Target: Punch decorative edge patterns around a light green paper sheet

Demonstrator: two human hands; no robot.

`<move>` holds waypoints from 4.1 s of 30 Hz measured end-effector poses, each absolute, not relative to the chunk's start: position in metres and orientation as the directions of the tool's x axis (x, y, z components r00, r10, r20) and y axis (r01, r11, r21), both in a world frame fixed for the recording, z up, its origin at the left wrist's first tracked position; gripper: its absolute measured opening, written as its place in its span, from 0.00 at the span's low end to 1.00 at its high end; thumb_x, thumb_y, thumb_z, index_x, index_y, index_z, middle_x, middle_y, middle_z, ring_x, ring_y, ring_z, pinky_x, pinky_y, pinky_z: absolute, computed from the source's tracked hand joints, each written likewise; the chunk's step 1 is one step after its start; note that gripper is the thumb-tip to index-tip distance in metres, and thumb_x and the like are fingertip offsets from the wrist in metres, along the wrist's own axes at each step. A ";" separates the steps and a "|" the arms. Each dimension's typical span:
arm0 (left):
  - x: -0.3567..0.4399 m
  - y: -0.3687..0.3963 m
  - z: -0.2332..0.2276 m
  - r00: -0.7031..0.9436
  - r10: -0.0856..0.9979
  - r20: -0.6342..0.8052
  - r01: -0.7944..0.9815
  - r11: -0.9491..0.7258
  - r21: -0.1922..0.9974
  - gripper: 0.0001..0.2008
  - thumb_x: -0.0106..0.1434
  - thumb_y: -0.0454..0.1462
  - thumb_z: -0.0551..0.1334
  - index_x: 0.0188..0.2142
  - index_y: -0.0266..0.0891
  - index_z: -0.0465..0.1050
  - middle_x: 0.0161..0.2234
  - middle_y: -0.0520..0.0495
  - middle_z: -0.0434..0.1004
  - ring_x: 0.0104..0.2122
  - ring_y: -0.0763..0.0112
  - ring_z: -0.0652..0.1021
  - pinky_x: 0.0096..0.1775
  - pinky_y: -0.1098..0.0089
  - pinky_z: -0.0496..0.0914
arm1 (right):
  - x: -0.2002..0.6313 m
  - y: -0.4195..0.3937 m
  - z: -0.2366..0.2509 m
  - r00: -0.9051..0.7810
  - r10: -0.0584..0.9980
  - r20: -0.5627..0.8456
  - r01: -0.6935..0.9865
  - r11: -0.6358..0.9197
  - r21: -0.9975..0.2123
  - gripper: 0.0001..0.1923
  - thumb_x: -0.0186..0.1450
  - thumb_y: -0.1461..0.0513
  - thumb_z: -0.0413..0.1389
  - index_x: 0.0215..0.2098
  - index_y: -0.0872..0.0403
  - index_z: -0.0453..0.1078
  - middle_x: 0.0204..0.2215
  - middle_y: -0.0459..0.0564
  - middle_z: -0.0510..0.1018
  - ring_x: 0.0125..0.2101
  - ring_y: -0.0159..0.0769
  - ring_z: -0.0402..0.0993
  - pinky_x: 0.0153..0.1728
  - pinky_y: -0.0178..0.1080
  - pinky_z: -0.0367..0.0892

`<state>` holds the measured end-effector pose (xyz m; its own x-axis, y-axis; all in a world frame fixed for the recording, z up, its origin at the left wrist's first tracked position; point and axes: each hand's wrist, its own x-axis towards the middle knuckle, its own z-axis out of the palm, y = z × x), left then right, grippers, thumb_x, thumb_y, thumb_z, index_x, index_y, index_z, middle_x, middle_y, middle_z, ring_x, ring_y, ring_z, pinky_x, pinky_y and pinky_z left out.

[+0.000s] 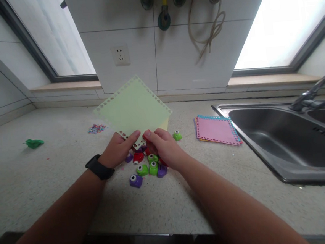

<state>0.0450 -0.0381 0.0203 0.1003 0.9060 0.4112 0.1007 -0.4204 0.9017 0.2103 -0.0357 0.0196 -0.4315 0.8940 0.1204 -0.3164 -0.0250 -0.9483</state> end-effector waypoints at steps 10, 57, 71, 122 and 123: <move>0.043 -0.039 0.019 0.155 0.913 0.378 0.223 -0.405 0.887 0.16 0.65 0.48 0.59 0.40 0.39 0.78 0.35 0.46 0.82 0.36 0.65 0.81 0.36 0.67 0.75 | 0.211 -0.035 0.018 -0.442 0.886 0.138 -0.300 -0.002 -0.954 0.18 0.63 0.50 0.60 0.27 0.53 0.62 0.17 0.39 0.60 0.18 0.27 0.53 0.19 0.34 0.46; 0.044 -0.039 0.021 0.187 0.879 0.439 0.253 -0.475 0.843 0.15 0.67 0.47 0.57 0.42 0.43 0.79 0.43 0.47 0.82 0.46 0.65 0.80 0.47 0.64 0.74 | 0.209 -0.032 0.017 -0.429 0.890 0.155 -0.318 0.011 -0.948 0.17 0.63 0.51 0.60 0.28 0.52 0.62 0.17 0.38 0.57 0.18 0.27 0.51 0.20 0.36 0.42; 0.042 -0.038 0.019 0.179 0.909 0.376 0.294 -0.414 0.861 0.18 0.67 0.49 0.56 0.49 0.43 0.77 0.43 0.46 0.82 0.29 0.72 0.78 0.33 0.71 0.74 | 0.209 -0.031 0.014 -0.423 0.886 0.191 -0.347 0.036 -0.937 0.15 0.66 0.53 0.59 0.28 0.53 0.62 0.18 0.39 0.57 0.19 0.27 0.50 0.20 0.36 0.43; 0.043 -0.038 0.018 0.174 0.885 0.432 0.282 -0.465 0.839 0.15 0.67 0.47 0.57 0.40 0.42 0.78 0.44 0.46 0.81 0.46 0.66 0.79 0.49 0.65 0.72 | 0.204 -0.029 0.008 -0.345 0.910 0.228 -0.279 0.132 -0.951 0.16 0.65 0.51 0.59 0.27 0.52 0.64 0.16 0.39 0.62 0.17 0.27 0.56 0.18 0.34 0.49; 0.042 -0.038 0.017 0.169 0.896 0.410 0.284 -0.443 0.851 0.16 0.67 0.48 0.57 0.41 0.42 0.78 0.45 0.46 0.81 0.43 0.66 0.80 0.44 0.67 0.74 | 0.204 -0.029 0.008 -0.348 0.910 0.224 -0.283 0.126 -0.951 0.16 0.66 0.51 0.58 0.27 0.52 0.63 0.16 0.39 0.62 0.17 0.27 0.57 0.18 0.34 0.50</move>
<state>0.0425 -0.0376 0.0173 0.1688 0.8963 0.4101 0.2835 -0.4427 0.8507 0.2037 -0.0290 0.0077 -0.3484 0.9101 0.2245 -0.2834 0.1260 -0.9507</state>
